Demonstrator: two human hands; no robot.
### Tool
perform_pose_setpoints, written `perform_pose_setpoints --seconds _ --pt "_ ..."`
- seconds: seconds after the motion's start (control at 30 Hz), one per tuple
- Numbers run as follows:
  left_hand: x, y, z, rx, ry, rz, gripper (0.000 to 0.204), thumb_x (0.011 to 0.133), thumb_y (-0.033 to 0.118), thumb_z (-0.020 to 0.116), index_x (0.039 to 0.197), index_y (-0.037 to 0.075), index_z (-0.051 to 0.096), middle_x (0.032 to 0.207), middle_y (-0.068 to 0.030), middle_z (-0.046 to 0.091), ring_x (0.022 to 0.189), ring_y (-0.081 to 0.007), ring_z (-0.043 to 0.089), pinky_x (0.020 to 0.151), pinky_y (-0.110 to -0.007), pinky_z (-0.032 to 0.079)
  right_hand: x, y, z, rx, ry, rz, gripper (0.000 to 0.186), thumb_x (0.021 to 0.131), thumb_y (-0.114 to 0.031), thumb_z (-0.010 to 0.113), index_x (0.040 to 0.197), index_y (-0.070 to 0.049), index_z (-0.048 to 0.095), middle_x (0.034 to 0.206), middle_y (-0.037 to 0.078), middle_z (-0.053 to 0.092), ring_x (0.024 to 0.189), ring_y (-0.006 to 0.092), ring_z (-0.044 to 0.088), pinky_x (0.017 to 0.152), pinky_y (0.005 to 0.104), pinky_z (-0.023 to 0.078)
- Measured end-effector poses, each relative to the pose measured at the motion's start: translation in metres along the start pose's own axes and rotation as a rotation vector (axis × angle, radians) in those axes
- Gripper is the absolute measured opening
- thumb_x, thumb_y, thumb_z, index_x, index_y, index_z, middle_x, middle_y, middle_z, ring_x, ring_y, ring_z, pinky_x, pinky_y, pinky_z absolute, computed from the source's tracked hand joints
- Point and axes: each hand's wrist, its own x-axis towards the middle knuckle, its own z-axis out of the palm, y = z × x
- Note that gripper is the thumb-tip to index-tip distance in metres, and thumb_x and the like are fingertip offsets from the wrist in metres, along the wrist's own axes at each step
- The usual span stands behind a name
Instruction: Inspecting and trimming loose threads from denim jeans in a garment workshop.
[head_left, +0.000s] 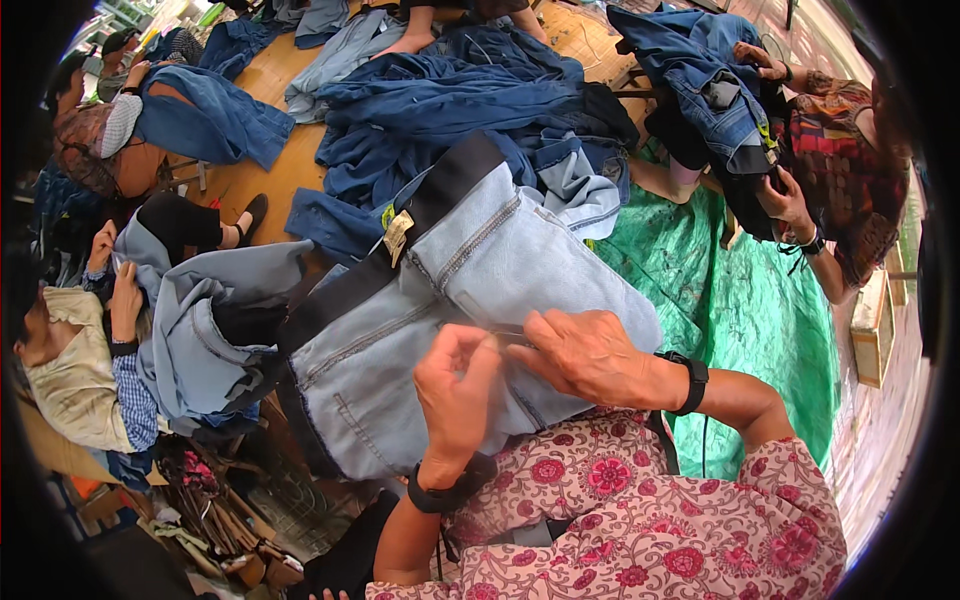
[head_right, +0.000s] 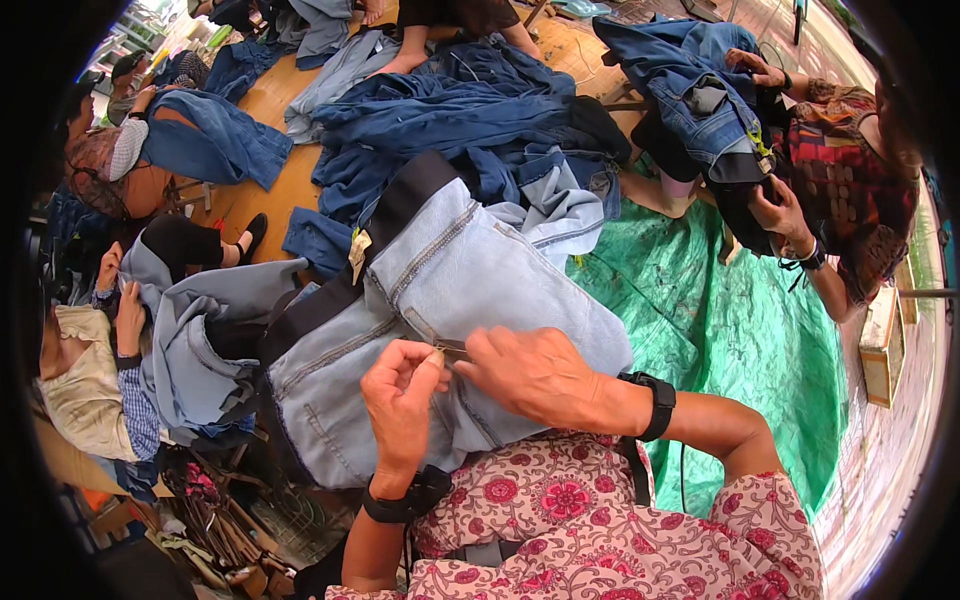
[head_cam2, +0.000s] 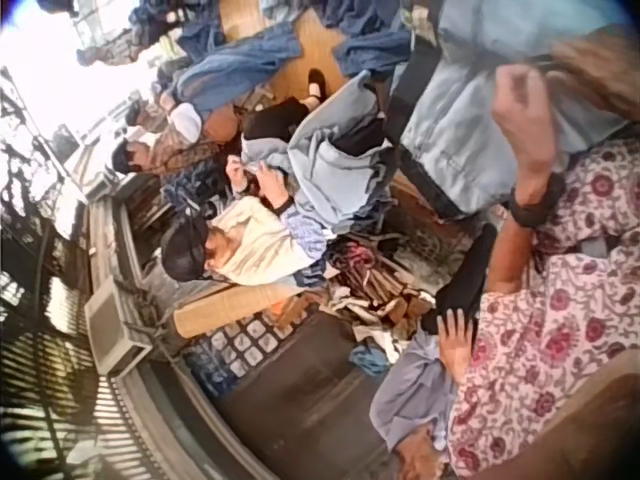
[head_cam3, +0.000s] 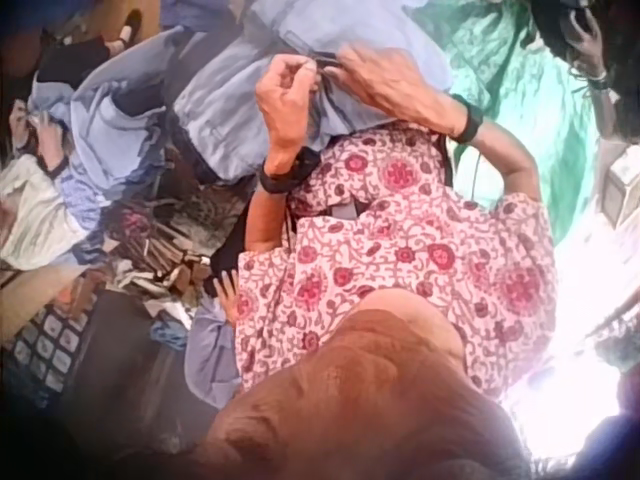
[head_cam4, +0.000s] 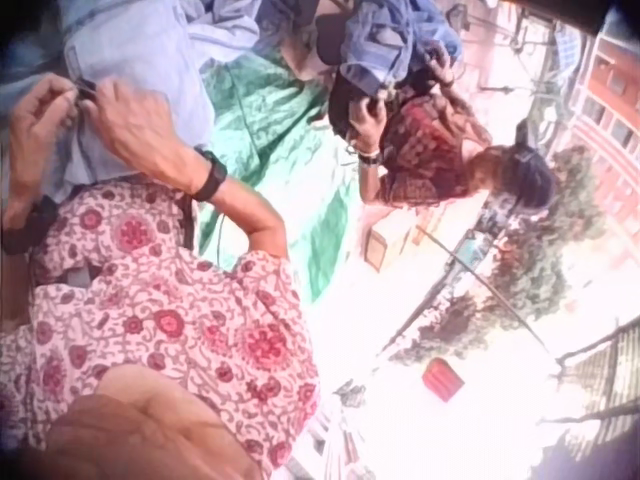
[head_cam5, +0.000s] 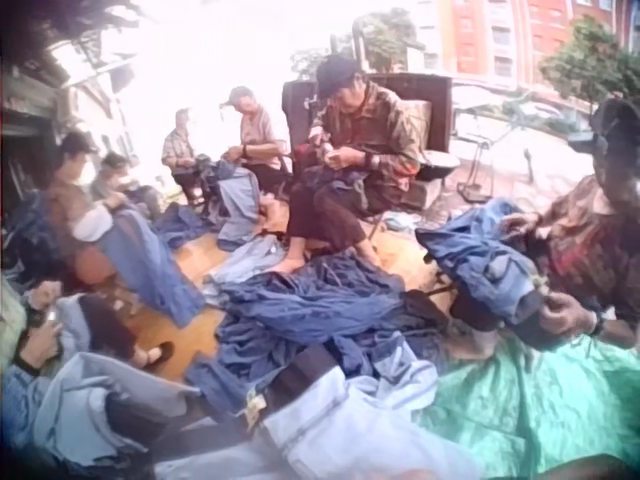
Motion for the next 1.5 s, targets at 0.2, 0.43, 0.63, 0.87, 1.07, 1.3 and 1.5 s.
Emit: perform_pose_setpoints --seconds 0.2,0.43,0.63,0.87,1.07,1.3,1.5 --pt "0.008 0.001 0.0 -0.035 -0.025 0.006 0.007 0.092 0.005 0.062 0.088 -0.002 0.062 0.076 -0.0027 0.065 0.067 -0.0072 0.06 0.062 -0.022 0.049 0.005 0.001 0.004 -0.052 0.02 0.014 0.028 0.094 -0.028 0.061 0.087 -0.004 0.049 0.07 0.011 0.052 0.057 0.0304 0.059 0.046 0.0417 0.047" --pt "-0.001 -0.007 0.002 -0.036 -0.017 -0.011 0.009 0.094 0.008 0.061 0.089 0.0 0.062 0.078 -0.0003 0.065 0.072 -0.0054 0.058 0.066 -0.022 0.047 0.003 -0.006 0.006 -0.108 -0.043 0.014 0.025 0.094 -0.025 0.062 0.085 -0.007 0.048 0.067 0.008 0.052 0.057 0.0268 0.059 0.046 0.0398 0.044" --pt "-0.003 -0.004 0.015 -0.048 -0.043 0.022 0.011 0.092 0.011 0.063 0.089 0.0 0.061 0.071 0.0037 0.058 0.066 -0.0018 0.05 0.058 -0.021 0.042 -0.009 -0.004 0.005 -0.111 -0.016 0.03 0.023 0.09 -0.02 0.066 0.085 -0.006 0.049 0.069 0.009 0.054 0.058 0.0296 0.057 0.049 0.0434 0.043" --pt "0.001 -0.004 0.01 -0.133 -0.08 0.032 0.012 0.093 0.011 0.062 0.089 -0.001 0.062 0.073 0.0015 0.061 0.067 -0.0034 0.054 0.059 -0.021 0.044 -0.009 -0.005 0.0 -0.087 -0.044 0.029 0.023 0.09 -0.019 0.067 0.086 -0.006 0.049 0.067 0.01 0.054 0.055 0.031 0.056 0.048 0.0438 0.042" --pt "0.019 0.014 -0.017 -0.327 -0.146 -0.168 0.012 0.093 0.012 0.06 0.093 0.001 0.064 0.077 -0.0064 0.067 0.069 -0.0104 0.062 0.066 -0.025 0.051 -0.004 -0.002 -0.004 -0.015 0.037 0.059 0.028 0.09 -0.022 0.069 0.084 -0.006 0.047 0.063 0.01 0.052 0.052 0.0315 0.055 0.044 0.043 0.038" --pt "0.016 0.009 -0.024 -0.328 -0.132 -0.153 0.01 0.09 0.009 0.064 0.092 0.0 0.064 0.076 -0.0061 0.067 0.067 -0.0107 0.061 0.064 -0.024 0.05 0.007 0.008 0.005 0.065 0.099 -0.008 0.03 0.09 -0.024 0.069 0.082 -0.006 0.047 0.063 0.01 0.053 0.052 0.0313 0.057 0.043 0.0413 0.041" --pt "0.013 0.014 -0.016 -0.338 -0.105 -0.15 0.009 0.09 0.009 0.062 0.088 0.0 0.064 0.072 -0.0062 0.066 0.063 -0.0119 0.06 0.063 -0.025 0.049 0.007 0.009 0.006 0.03 0.075 0.014 0.031 0.091 -0.028 0.067 0.082 -0.006 0.047 0.063 0.01 0.052 0.051 0.0316 0.056 0.043 0.0422 0.041"
